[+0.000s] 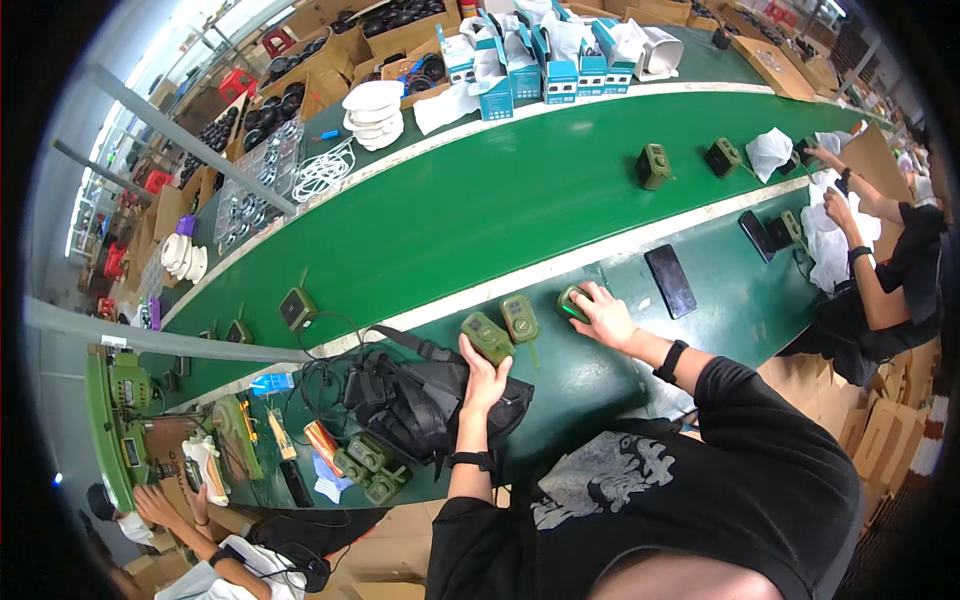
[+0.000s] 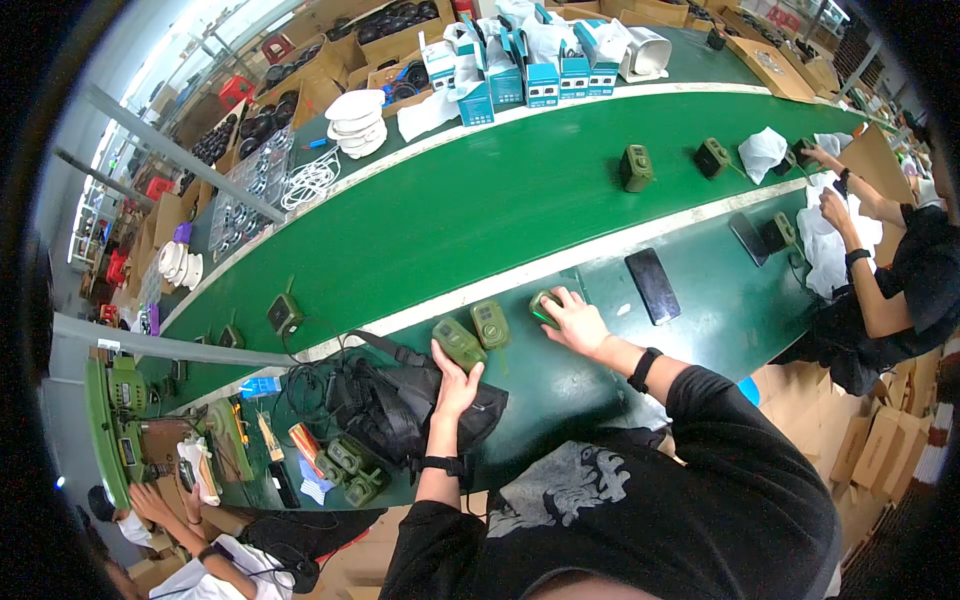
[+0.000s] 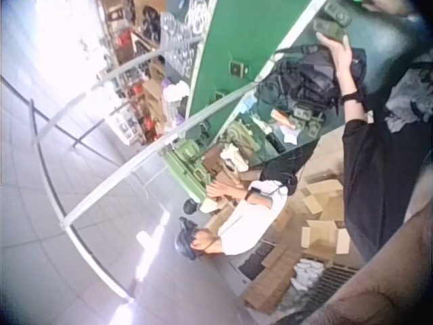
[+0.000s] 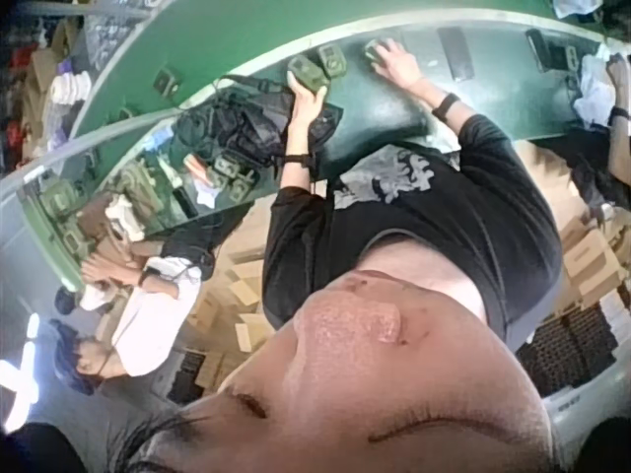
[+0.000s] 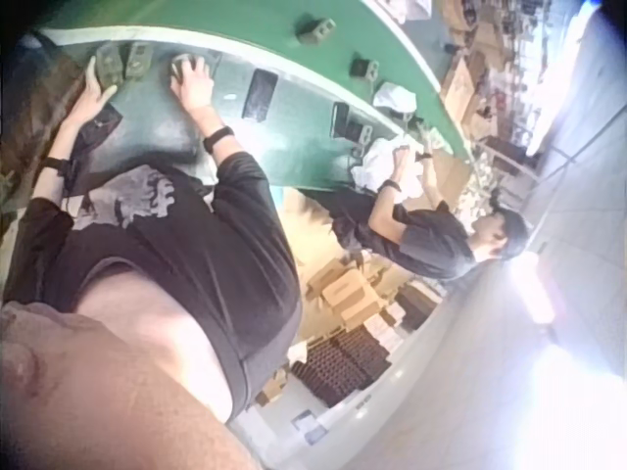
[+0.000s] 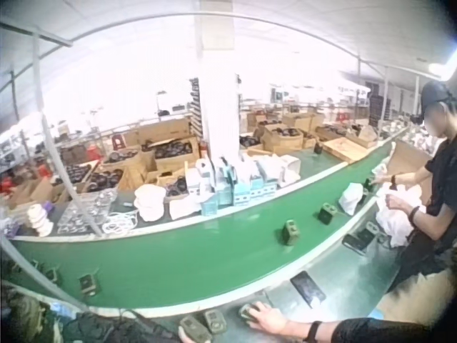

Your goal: Organizing and inspecting walkie-talkies on a factory conveyor belt.

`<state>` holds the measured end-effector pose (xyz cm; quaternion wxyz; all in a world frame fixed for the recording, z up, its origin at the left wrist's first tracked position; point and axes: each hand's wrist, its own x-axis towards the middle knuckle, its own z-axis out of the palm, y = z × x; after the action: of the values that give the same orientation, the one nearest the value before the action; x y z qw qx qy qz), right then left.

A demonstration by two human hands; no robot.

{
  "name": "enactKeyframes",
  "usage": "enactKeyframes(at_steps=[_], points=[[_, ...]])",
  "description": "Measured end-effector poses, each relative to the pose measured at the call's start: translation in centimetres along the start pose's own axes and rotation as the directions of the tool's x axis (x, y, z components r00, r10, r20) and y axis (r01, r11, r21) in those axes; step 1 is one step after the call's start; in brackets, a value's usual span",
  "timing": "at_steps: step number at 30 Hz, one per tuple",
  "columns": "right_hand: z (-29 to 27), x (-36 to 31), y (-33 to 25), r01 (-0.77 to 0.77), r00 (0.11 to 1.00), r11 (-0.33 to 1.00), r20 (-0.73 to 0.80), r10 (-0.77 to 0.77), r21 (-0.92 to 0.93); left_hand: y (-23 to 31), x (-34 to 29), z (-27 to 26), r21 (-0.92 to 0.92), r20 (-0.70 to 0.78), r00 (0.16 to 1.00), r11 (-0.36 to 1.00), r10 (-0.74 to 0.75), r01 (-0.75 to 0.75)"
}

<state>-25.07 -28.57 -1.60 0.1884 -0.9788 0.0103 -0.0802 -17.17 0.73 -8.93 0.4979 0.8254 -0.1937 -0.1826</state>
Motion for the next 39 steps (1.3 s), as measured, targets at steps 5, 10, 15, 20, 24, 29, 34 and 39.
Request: enactKeyframes(at_steps=[5, 10, 15, 20, 24, 29, 34, 39], points=[[0.3, 0.1, -0.3, 0.007, 1.0, 1.0, -0.011, -0.007, -0.008, 0.4, -1.5, 0.7, 0.168, -0.066, 0.983, 0.973, 0.174, -0.161], [0.8, -0.1, -0.1, -0.026, 1.0, 1.0, -0.013, 0.026, -0.016, 5.2, -2.4, 0.0, 0.487, -0.153, 0.941, 0.852, 0.301, -0.193], [1.2, 1.0, -0.7, 0.006, 1.0, 1.0, -0.025, -0.007, -0.019, 7.0, -1.9, -0.5, 0.606, -0.137, 0.958, 0.786, 0.252, -0.12], [1.4, 1.7, -1.0, -0.002, 1.0, 1.0, -0.003, 0.001, -0.013, 7.6, -1.7, -0.2, 0.783, -0.103, 0.969, 0.619, 0.226, -0.062], [1.5, 1.8, -1.0, 0.012, 1.0, 1.0, 0.0, -0.012, -0.028, 6.9, -1.3, 0.3, 0.886, -0.082, 0.971, 0.462, 0.224, -0.032], [1.4, 2.2, -1.1, -0.022, 0.999, 0.999, 0.046, 0.024, -0.034, 7.0, -1.3, 0.3, 0.864, -0.073, 0.968, 0.501, 0.24, -0.059], [-0.1, 3.0, -4.1, 0.176, 0.981, 0.984, -0.077, -0.178, -0.036, 7.4, -1.2, 0.3, 0.909, -0.053, 0.975, 0.414, 0.217, -0.043], [1.2, 4.0, -6.0, 0.293, 0.955, 0.953, -0.03, -0.296, -0.078, 7.3, -1.1, 1.0, 0.91, -0.077, 0.974, 0.415, 0.214, -0.019]])
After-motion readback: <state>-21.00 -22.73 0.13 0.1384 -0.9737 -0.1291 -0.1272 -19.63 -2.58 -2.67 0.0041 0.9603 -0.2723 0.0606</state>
